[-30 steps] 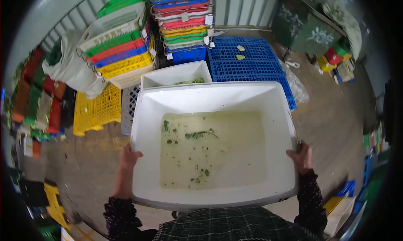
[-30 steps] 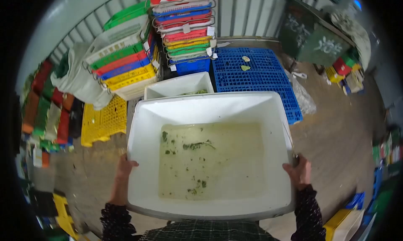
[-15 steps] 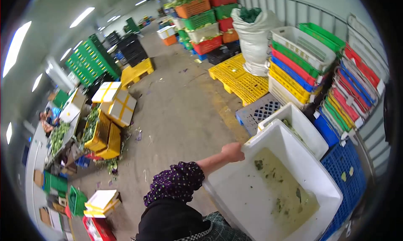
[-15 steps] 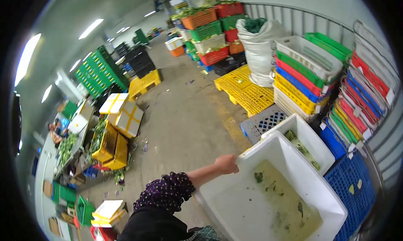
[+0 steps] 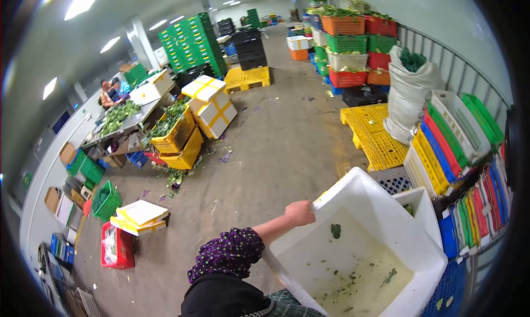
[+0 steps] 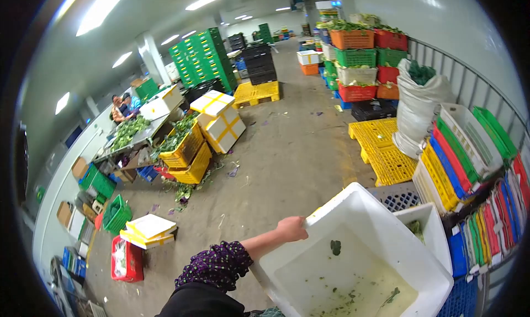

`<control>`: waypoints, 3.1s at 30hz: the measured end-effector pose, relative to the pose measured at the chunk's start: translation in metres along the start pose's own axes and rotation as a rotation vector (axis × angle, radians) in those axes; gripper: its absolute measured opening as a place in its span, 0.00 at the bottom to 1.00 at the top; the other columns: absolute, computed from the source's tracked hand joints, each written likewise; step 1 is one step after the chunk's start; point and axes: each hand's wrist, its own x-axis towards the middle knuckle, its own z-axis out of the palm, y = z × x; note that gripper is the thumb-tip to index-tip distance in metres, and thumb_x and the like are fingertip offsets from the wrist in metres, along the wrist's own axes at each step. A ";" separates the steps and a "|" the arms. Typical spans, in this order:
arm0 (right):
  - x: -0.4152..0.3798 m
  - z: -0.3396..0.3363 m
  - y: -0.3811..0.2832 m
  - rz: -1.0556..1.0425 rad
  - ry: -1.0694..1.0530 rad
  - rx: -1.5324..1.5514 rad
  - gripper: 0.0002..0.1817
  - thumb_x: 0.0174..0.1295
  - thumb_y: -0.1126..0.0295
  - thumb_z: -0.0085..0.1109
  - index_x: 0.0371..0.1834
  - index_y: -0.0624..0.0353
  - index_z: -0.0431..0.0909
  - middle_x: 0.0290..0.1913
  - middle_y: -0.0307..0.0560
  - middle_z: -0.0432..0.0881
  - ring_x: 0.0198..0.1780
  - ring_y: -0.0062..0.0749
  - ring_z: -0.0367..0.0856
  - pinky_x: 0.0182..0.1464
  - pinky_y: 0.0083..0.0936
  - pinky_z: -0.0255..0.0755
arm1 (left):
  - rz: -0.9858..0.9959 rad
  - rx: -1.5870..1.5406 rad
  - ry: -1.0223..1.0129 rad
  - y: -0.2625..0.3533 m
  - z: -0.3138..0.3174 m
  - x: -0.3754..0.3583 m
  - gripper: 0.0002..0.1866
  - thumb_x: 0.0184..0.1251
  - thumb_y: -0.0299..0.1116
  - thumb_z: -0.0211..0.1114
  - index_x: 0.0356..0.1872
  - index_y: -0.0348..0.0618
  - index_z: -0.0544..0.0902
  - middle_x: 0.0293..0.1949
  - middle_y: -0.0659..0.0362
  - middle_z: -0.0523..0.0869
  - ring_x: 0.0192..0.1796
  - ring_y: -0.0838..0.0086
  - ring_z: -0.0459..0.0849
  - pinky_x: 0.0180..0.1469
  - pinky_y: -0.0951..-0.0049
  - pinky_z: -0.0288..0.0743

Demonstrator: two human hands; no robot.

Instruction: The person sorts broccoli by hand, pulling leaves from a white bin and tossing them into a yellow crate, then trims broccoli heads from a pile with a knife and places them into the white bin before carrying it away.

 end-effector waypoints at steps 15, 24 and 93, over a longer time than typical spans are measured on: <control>0.152 0.133 -0.095 -0.157 -0.255 -0.246 0.30 0.49 0.76 0.67 0.56 0.76 0.68 0.52 0.64 0.77 0.48 0.45 0.76 0.55 0.34 0.68 | -0.310 -0.212 0.271 -0.154 -0.061 -0.036 0.22 0.41 0.38 0.62 0.41 0.43 0.80 0.39 0.50 0.84 0.45 0.57 0.83 0.46 0.61 0.77; 0.232 0.291 -0.146 -0.403 -0.599 0.134 0.32 0.46 0.70 0.70 0.56 0.69 0.70 0.51 0.57 0.78 0.51 0.40 0.77 0.53 0.34 0.73 | -0.680 -0.389 0.389 -0.260 -0.049 -0.089 0.18 0.46 0.38 0.67 0.40 0.46 0.84 0.34 0.53 0.87 0.37 0.62 0.85 0.39 0.62 0.78; 0.923 0.527 0.008 -0.302 -0.360 -0.726 0.24 0.46 0.60 0.70 0.45 0.60 0.81 0.38 0.53 0.84 0.41 0.43 0.83 0.47 0.33 0.76 | -0.542 -1.127 0.353 0.026 0.335 0.589 0.19 0.45 0.19 0.57 0.43 0.29 0.77 0.37 0.54 0.82 0.37 0.68 0.81 0.44 0.71 0.74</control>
